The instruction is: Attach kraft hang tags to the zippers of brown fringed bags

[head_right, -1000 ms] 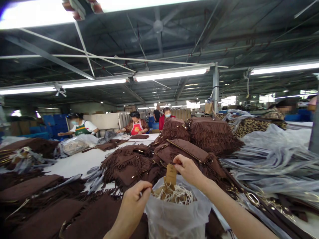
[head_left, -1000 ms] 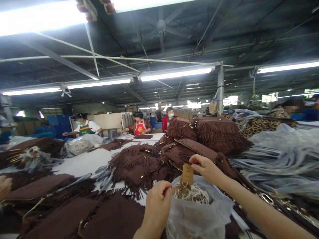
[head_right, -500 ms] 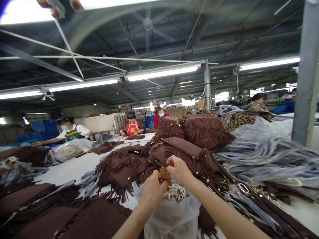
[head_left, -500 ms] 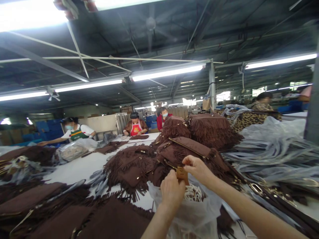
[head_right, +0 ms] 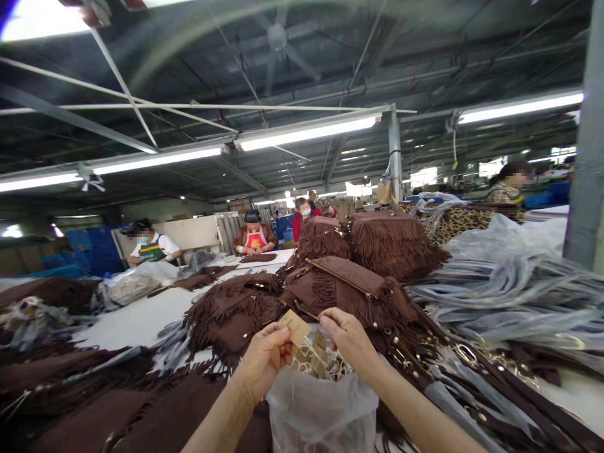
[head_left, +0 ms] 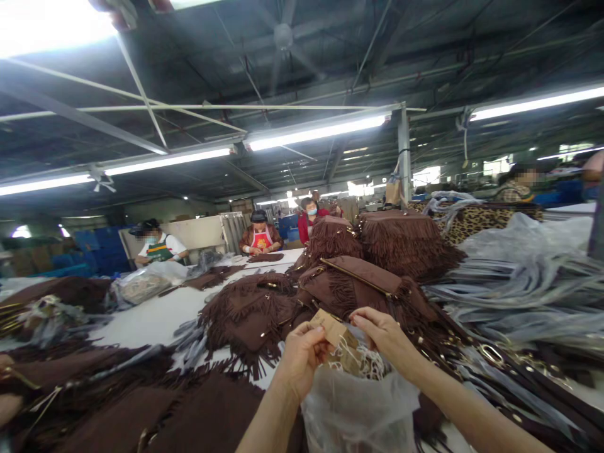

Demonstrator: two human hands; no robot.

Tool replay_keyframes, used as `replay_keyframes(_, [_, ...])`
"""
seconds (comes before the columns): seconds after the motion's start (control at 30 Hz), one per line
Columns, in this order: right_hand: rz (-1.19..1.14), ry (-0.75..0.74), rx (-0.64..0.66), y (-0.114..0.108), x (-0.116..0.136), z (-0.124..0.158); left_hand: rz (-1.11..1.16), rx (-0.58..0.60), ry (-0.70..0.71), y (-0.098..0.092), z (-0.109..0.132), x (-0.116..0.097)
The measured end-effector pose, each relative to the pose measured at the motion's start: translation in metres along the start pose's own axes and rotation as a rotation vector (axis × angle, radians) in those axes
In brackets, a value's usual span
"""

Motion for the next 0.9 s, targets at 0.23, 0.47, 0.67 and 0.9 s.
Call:
replay_keyframes(0.23, [-0.493, 0.090, 0.346, 0.020, 0.016, 0.015, 0.045, 0.029, 0.051, 0.004, 0.010, -0.023])
replay_keyframes(0.47, [-0.484, 0.107, 0.432, 0.022, 0.031, 0.020, 0.117, -0.096, 0.155, -0.019, 0.022, -0.043])
replay_keyframes(0.67, [-0.585, 0.154, 0.534, 0.026, 0.058, 0.039, 0.133, -0.214, 0.099, -0.055, 0.055, -0.041])
replay_keyframes(0.9, [-0.617, 0.212, 0.719, 0.068, 0.059, 0.077, 0.258, -0.322, -0.155, -0.075, 0.131, 0.022])
Point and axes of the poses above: each hand's wrist, its own z-axis away from the middle knuckle, its own y-axis out of the palm, x = y × z, the point moved 2 cm from there along -z, towards the middle knuckle, and after that the axes turned 5 degrees about x, right-handed, at the moved point
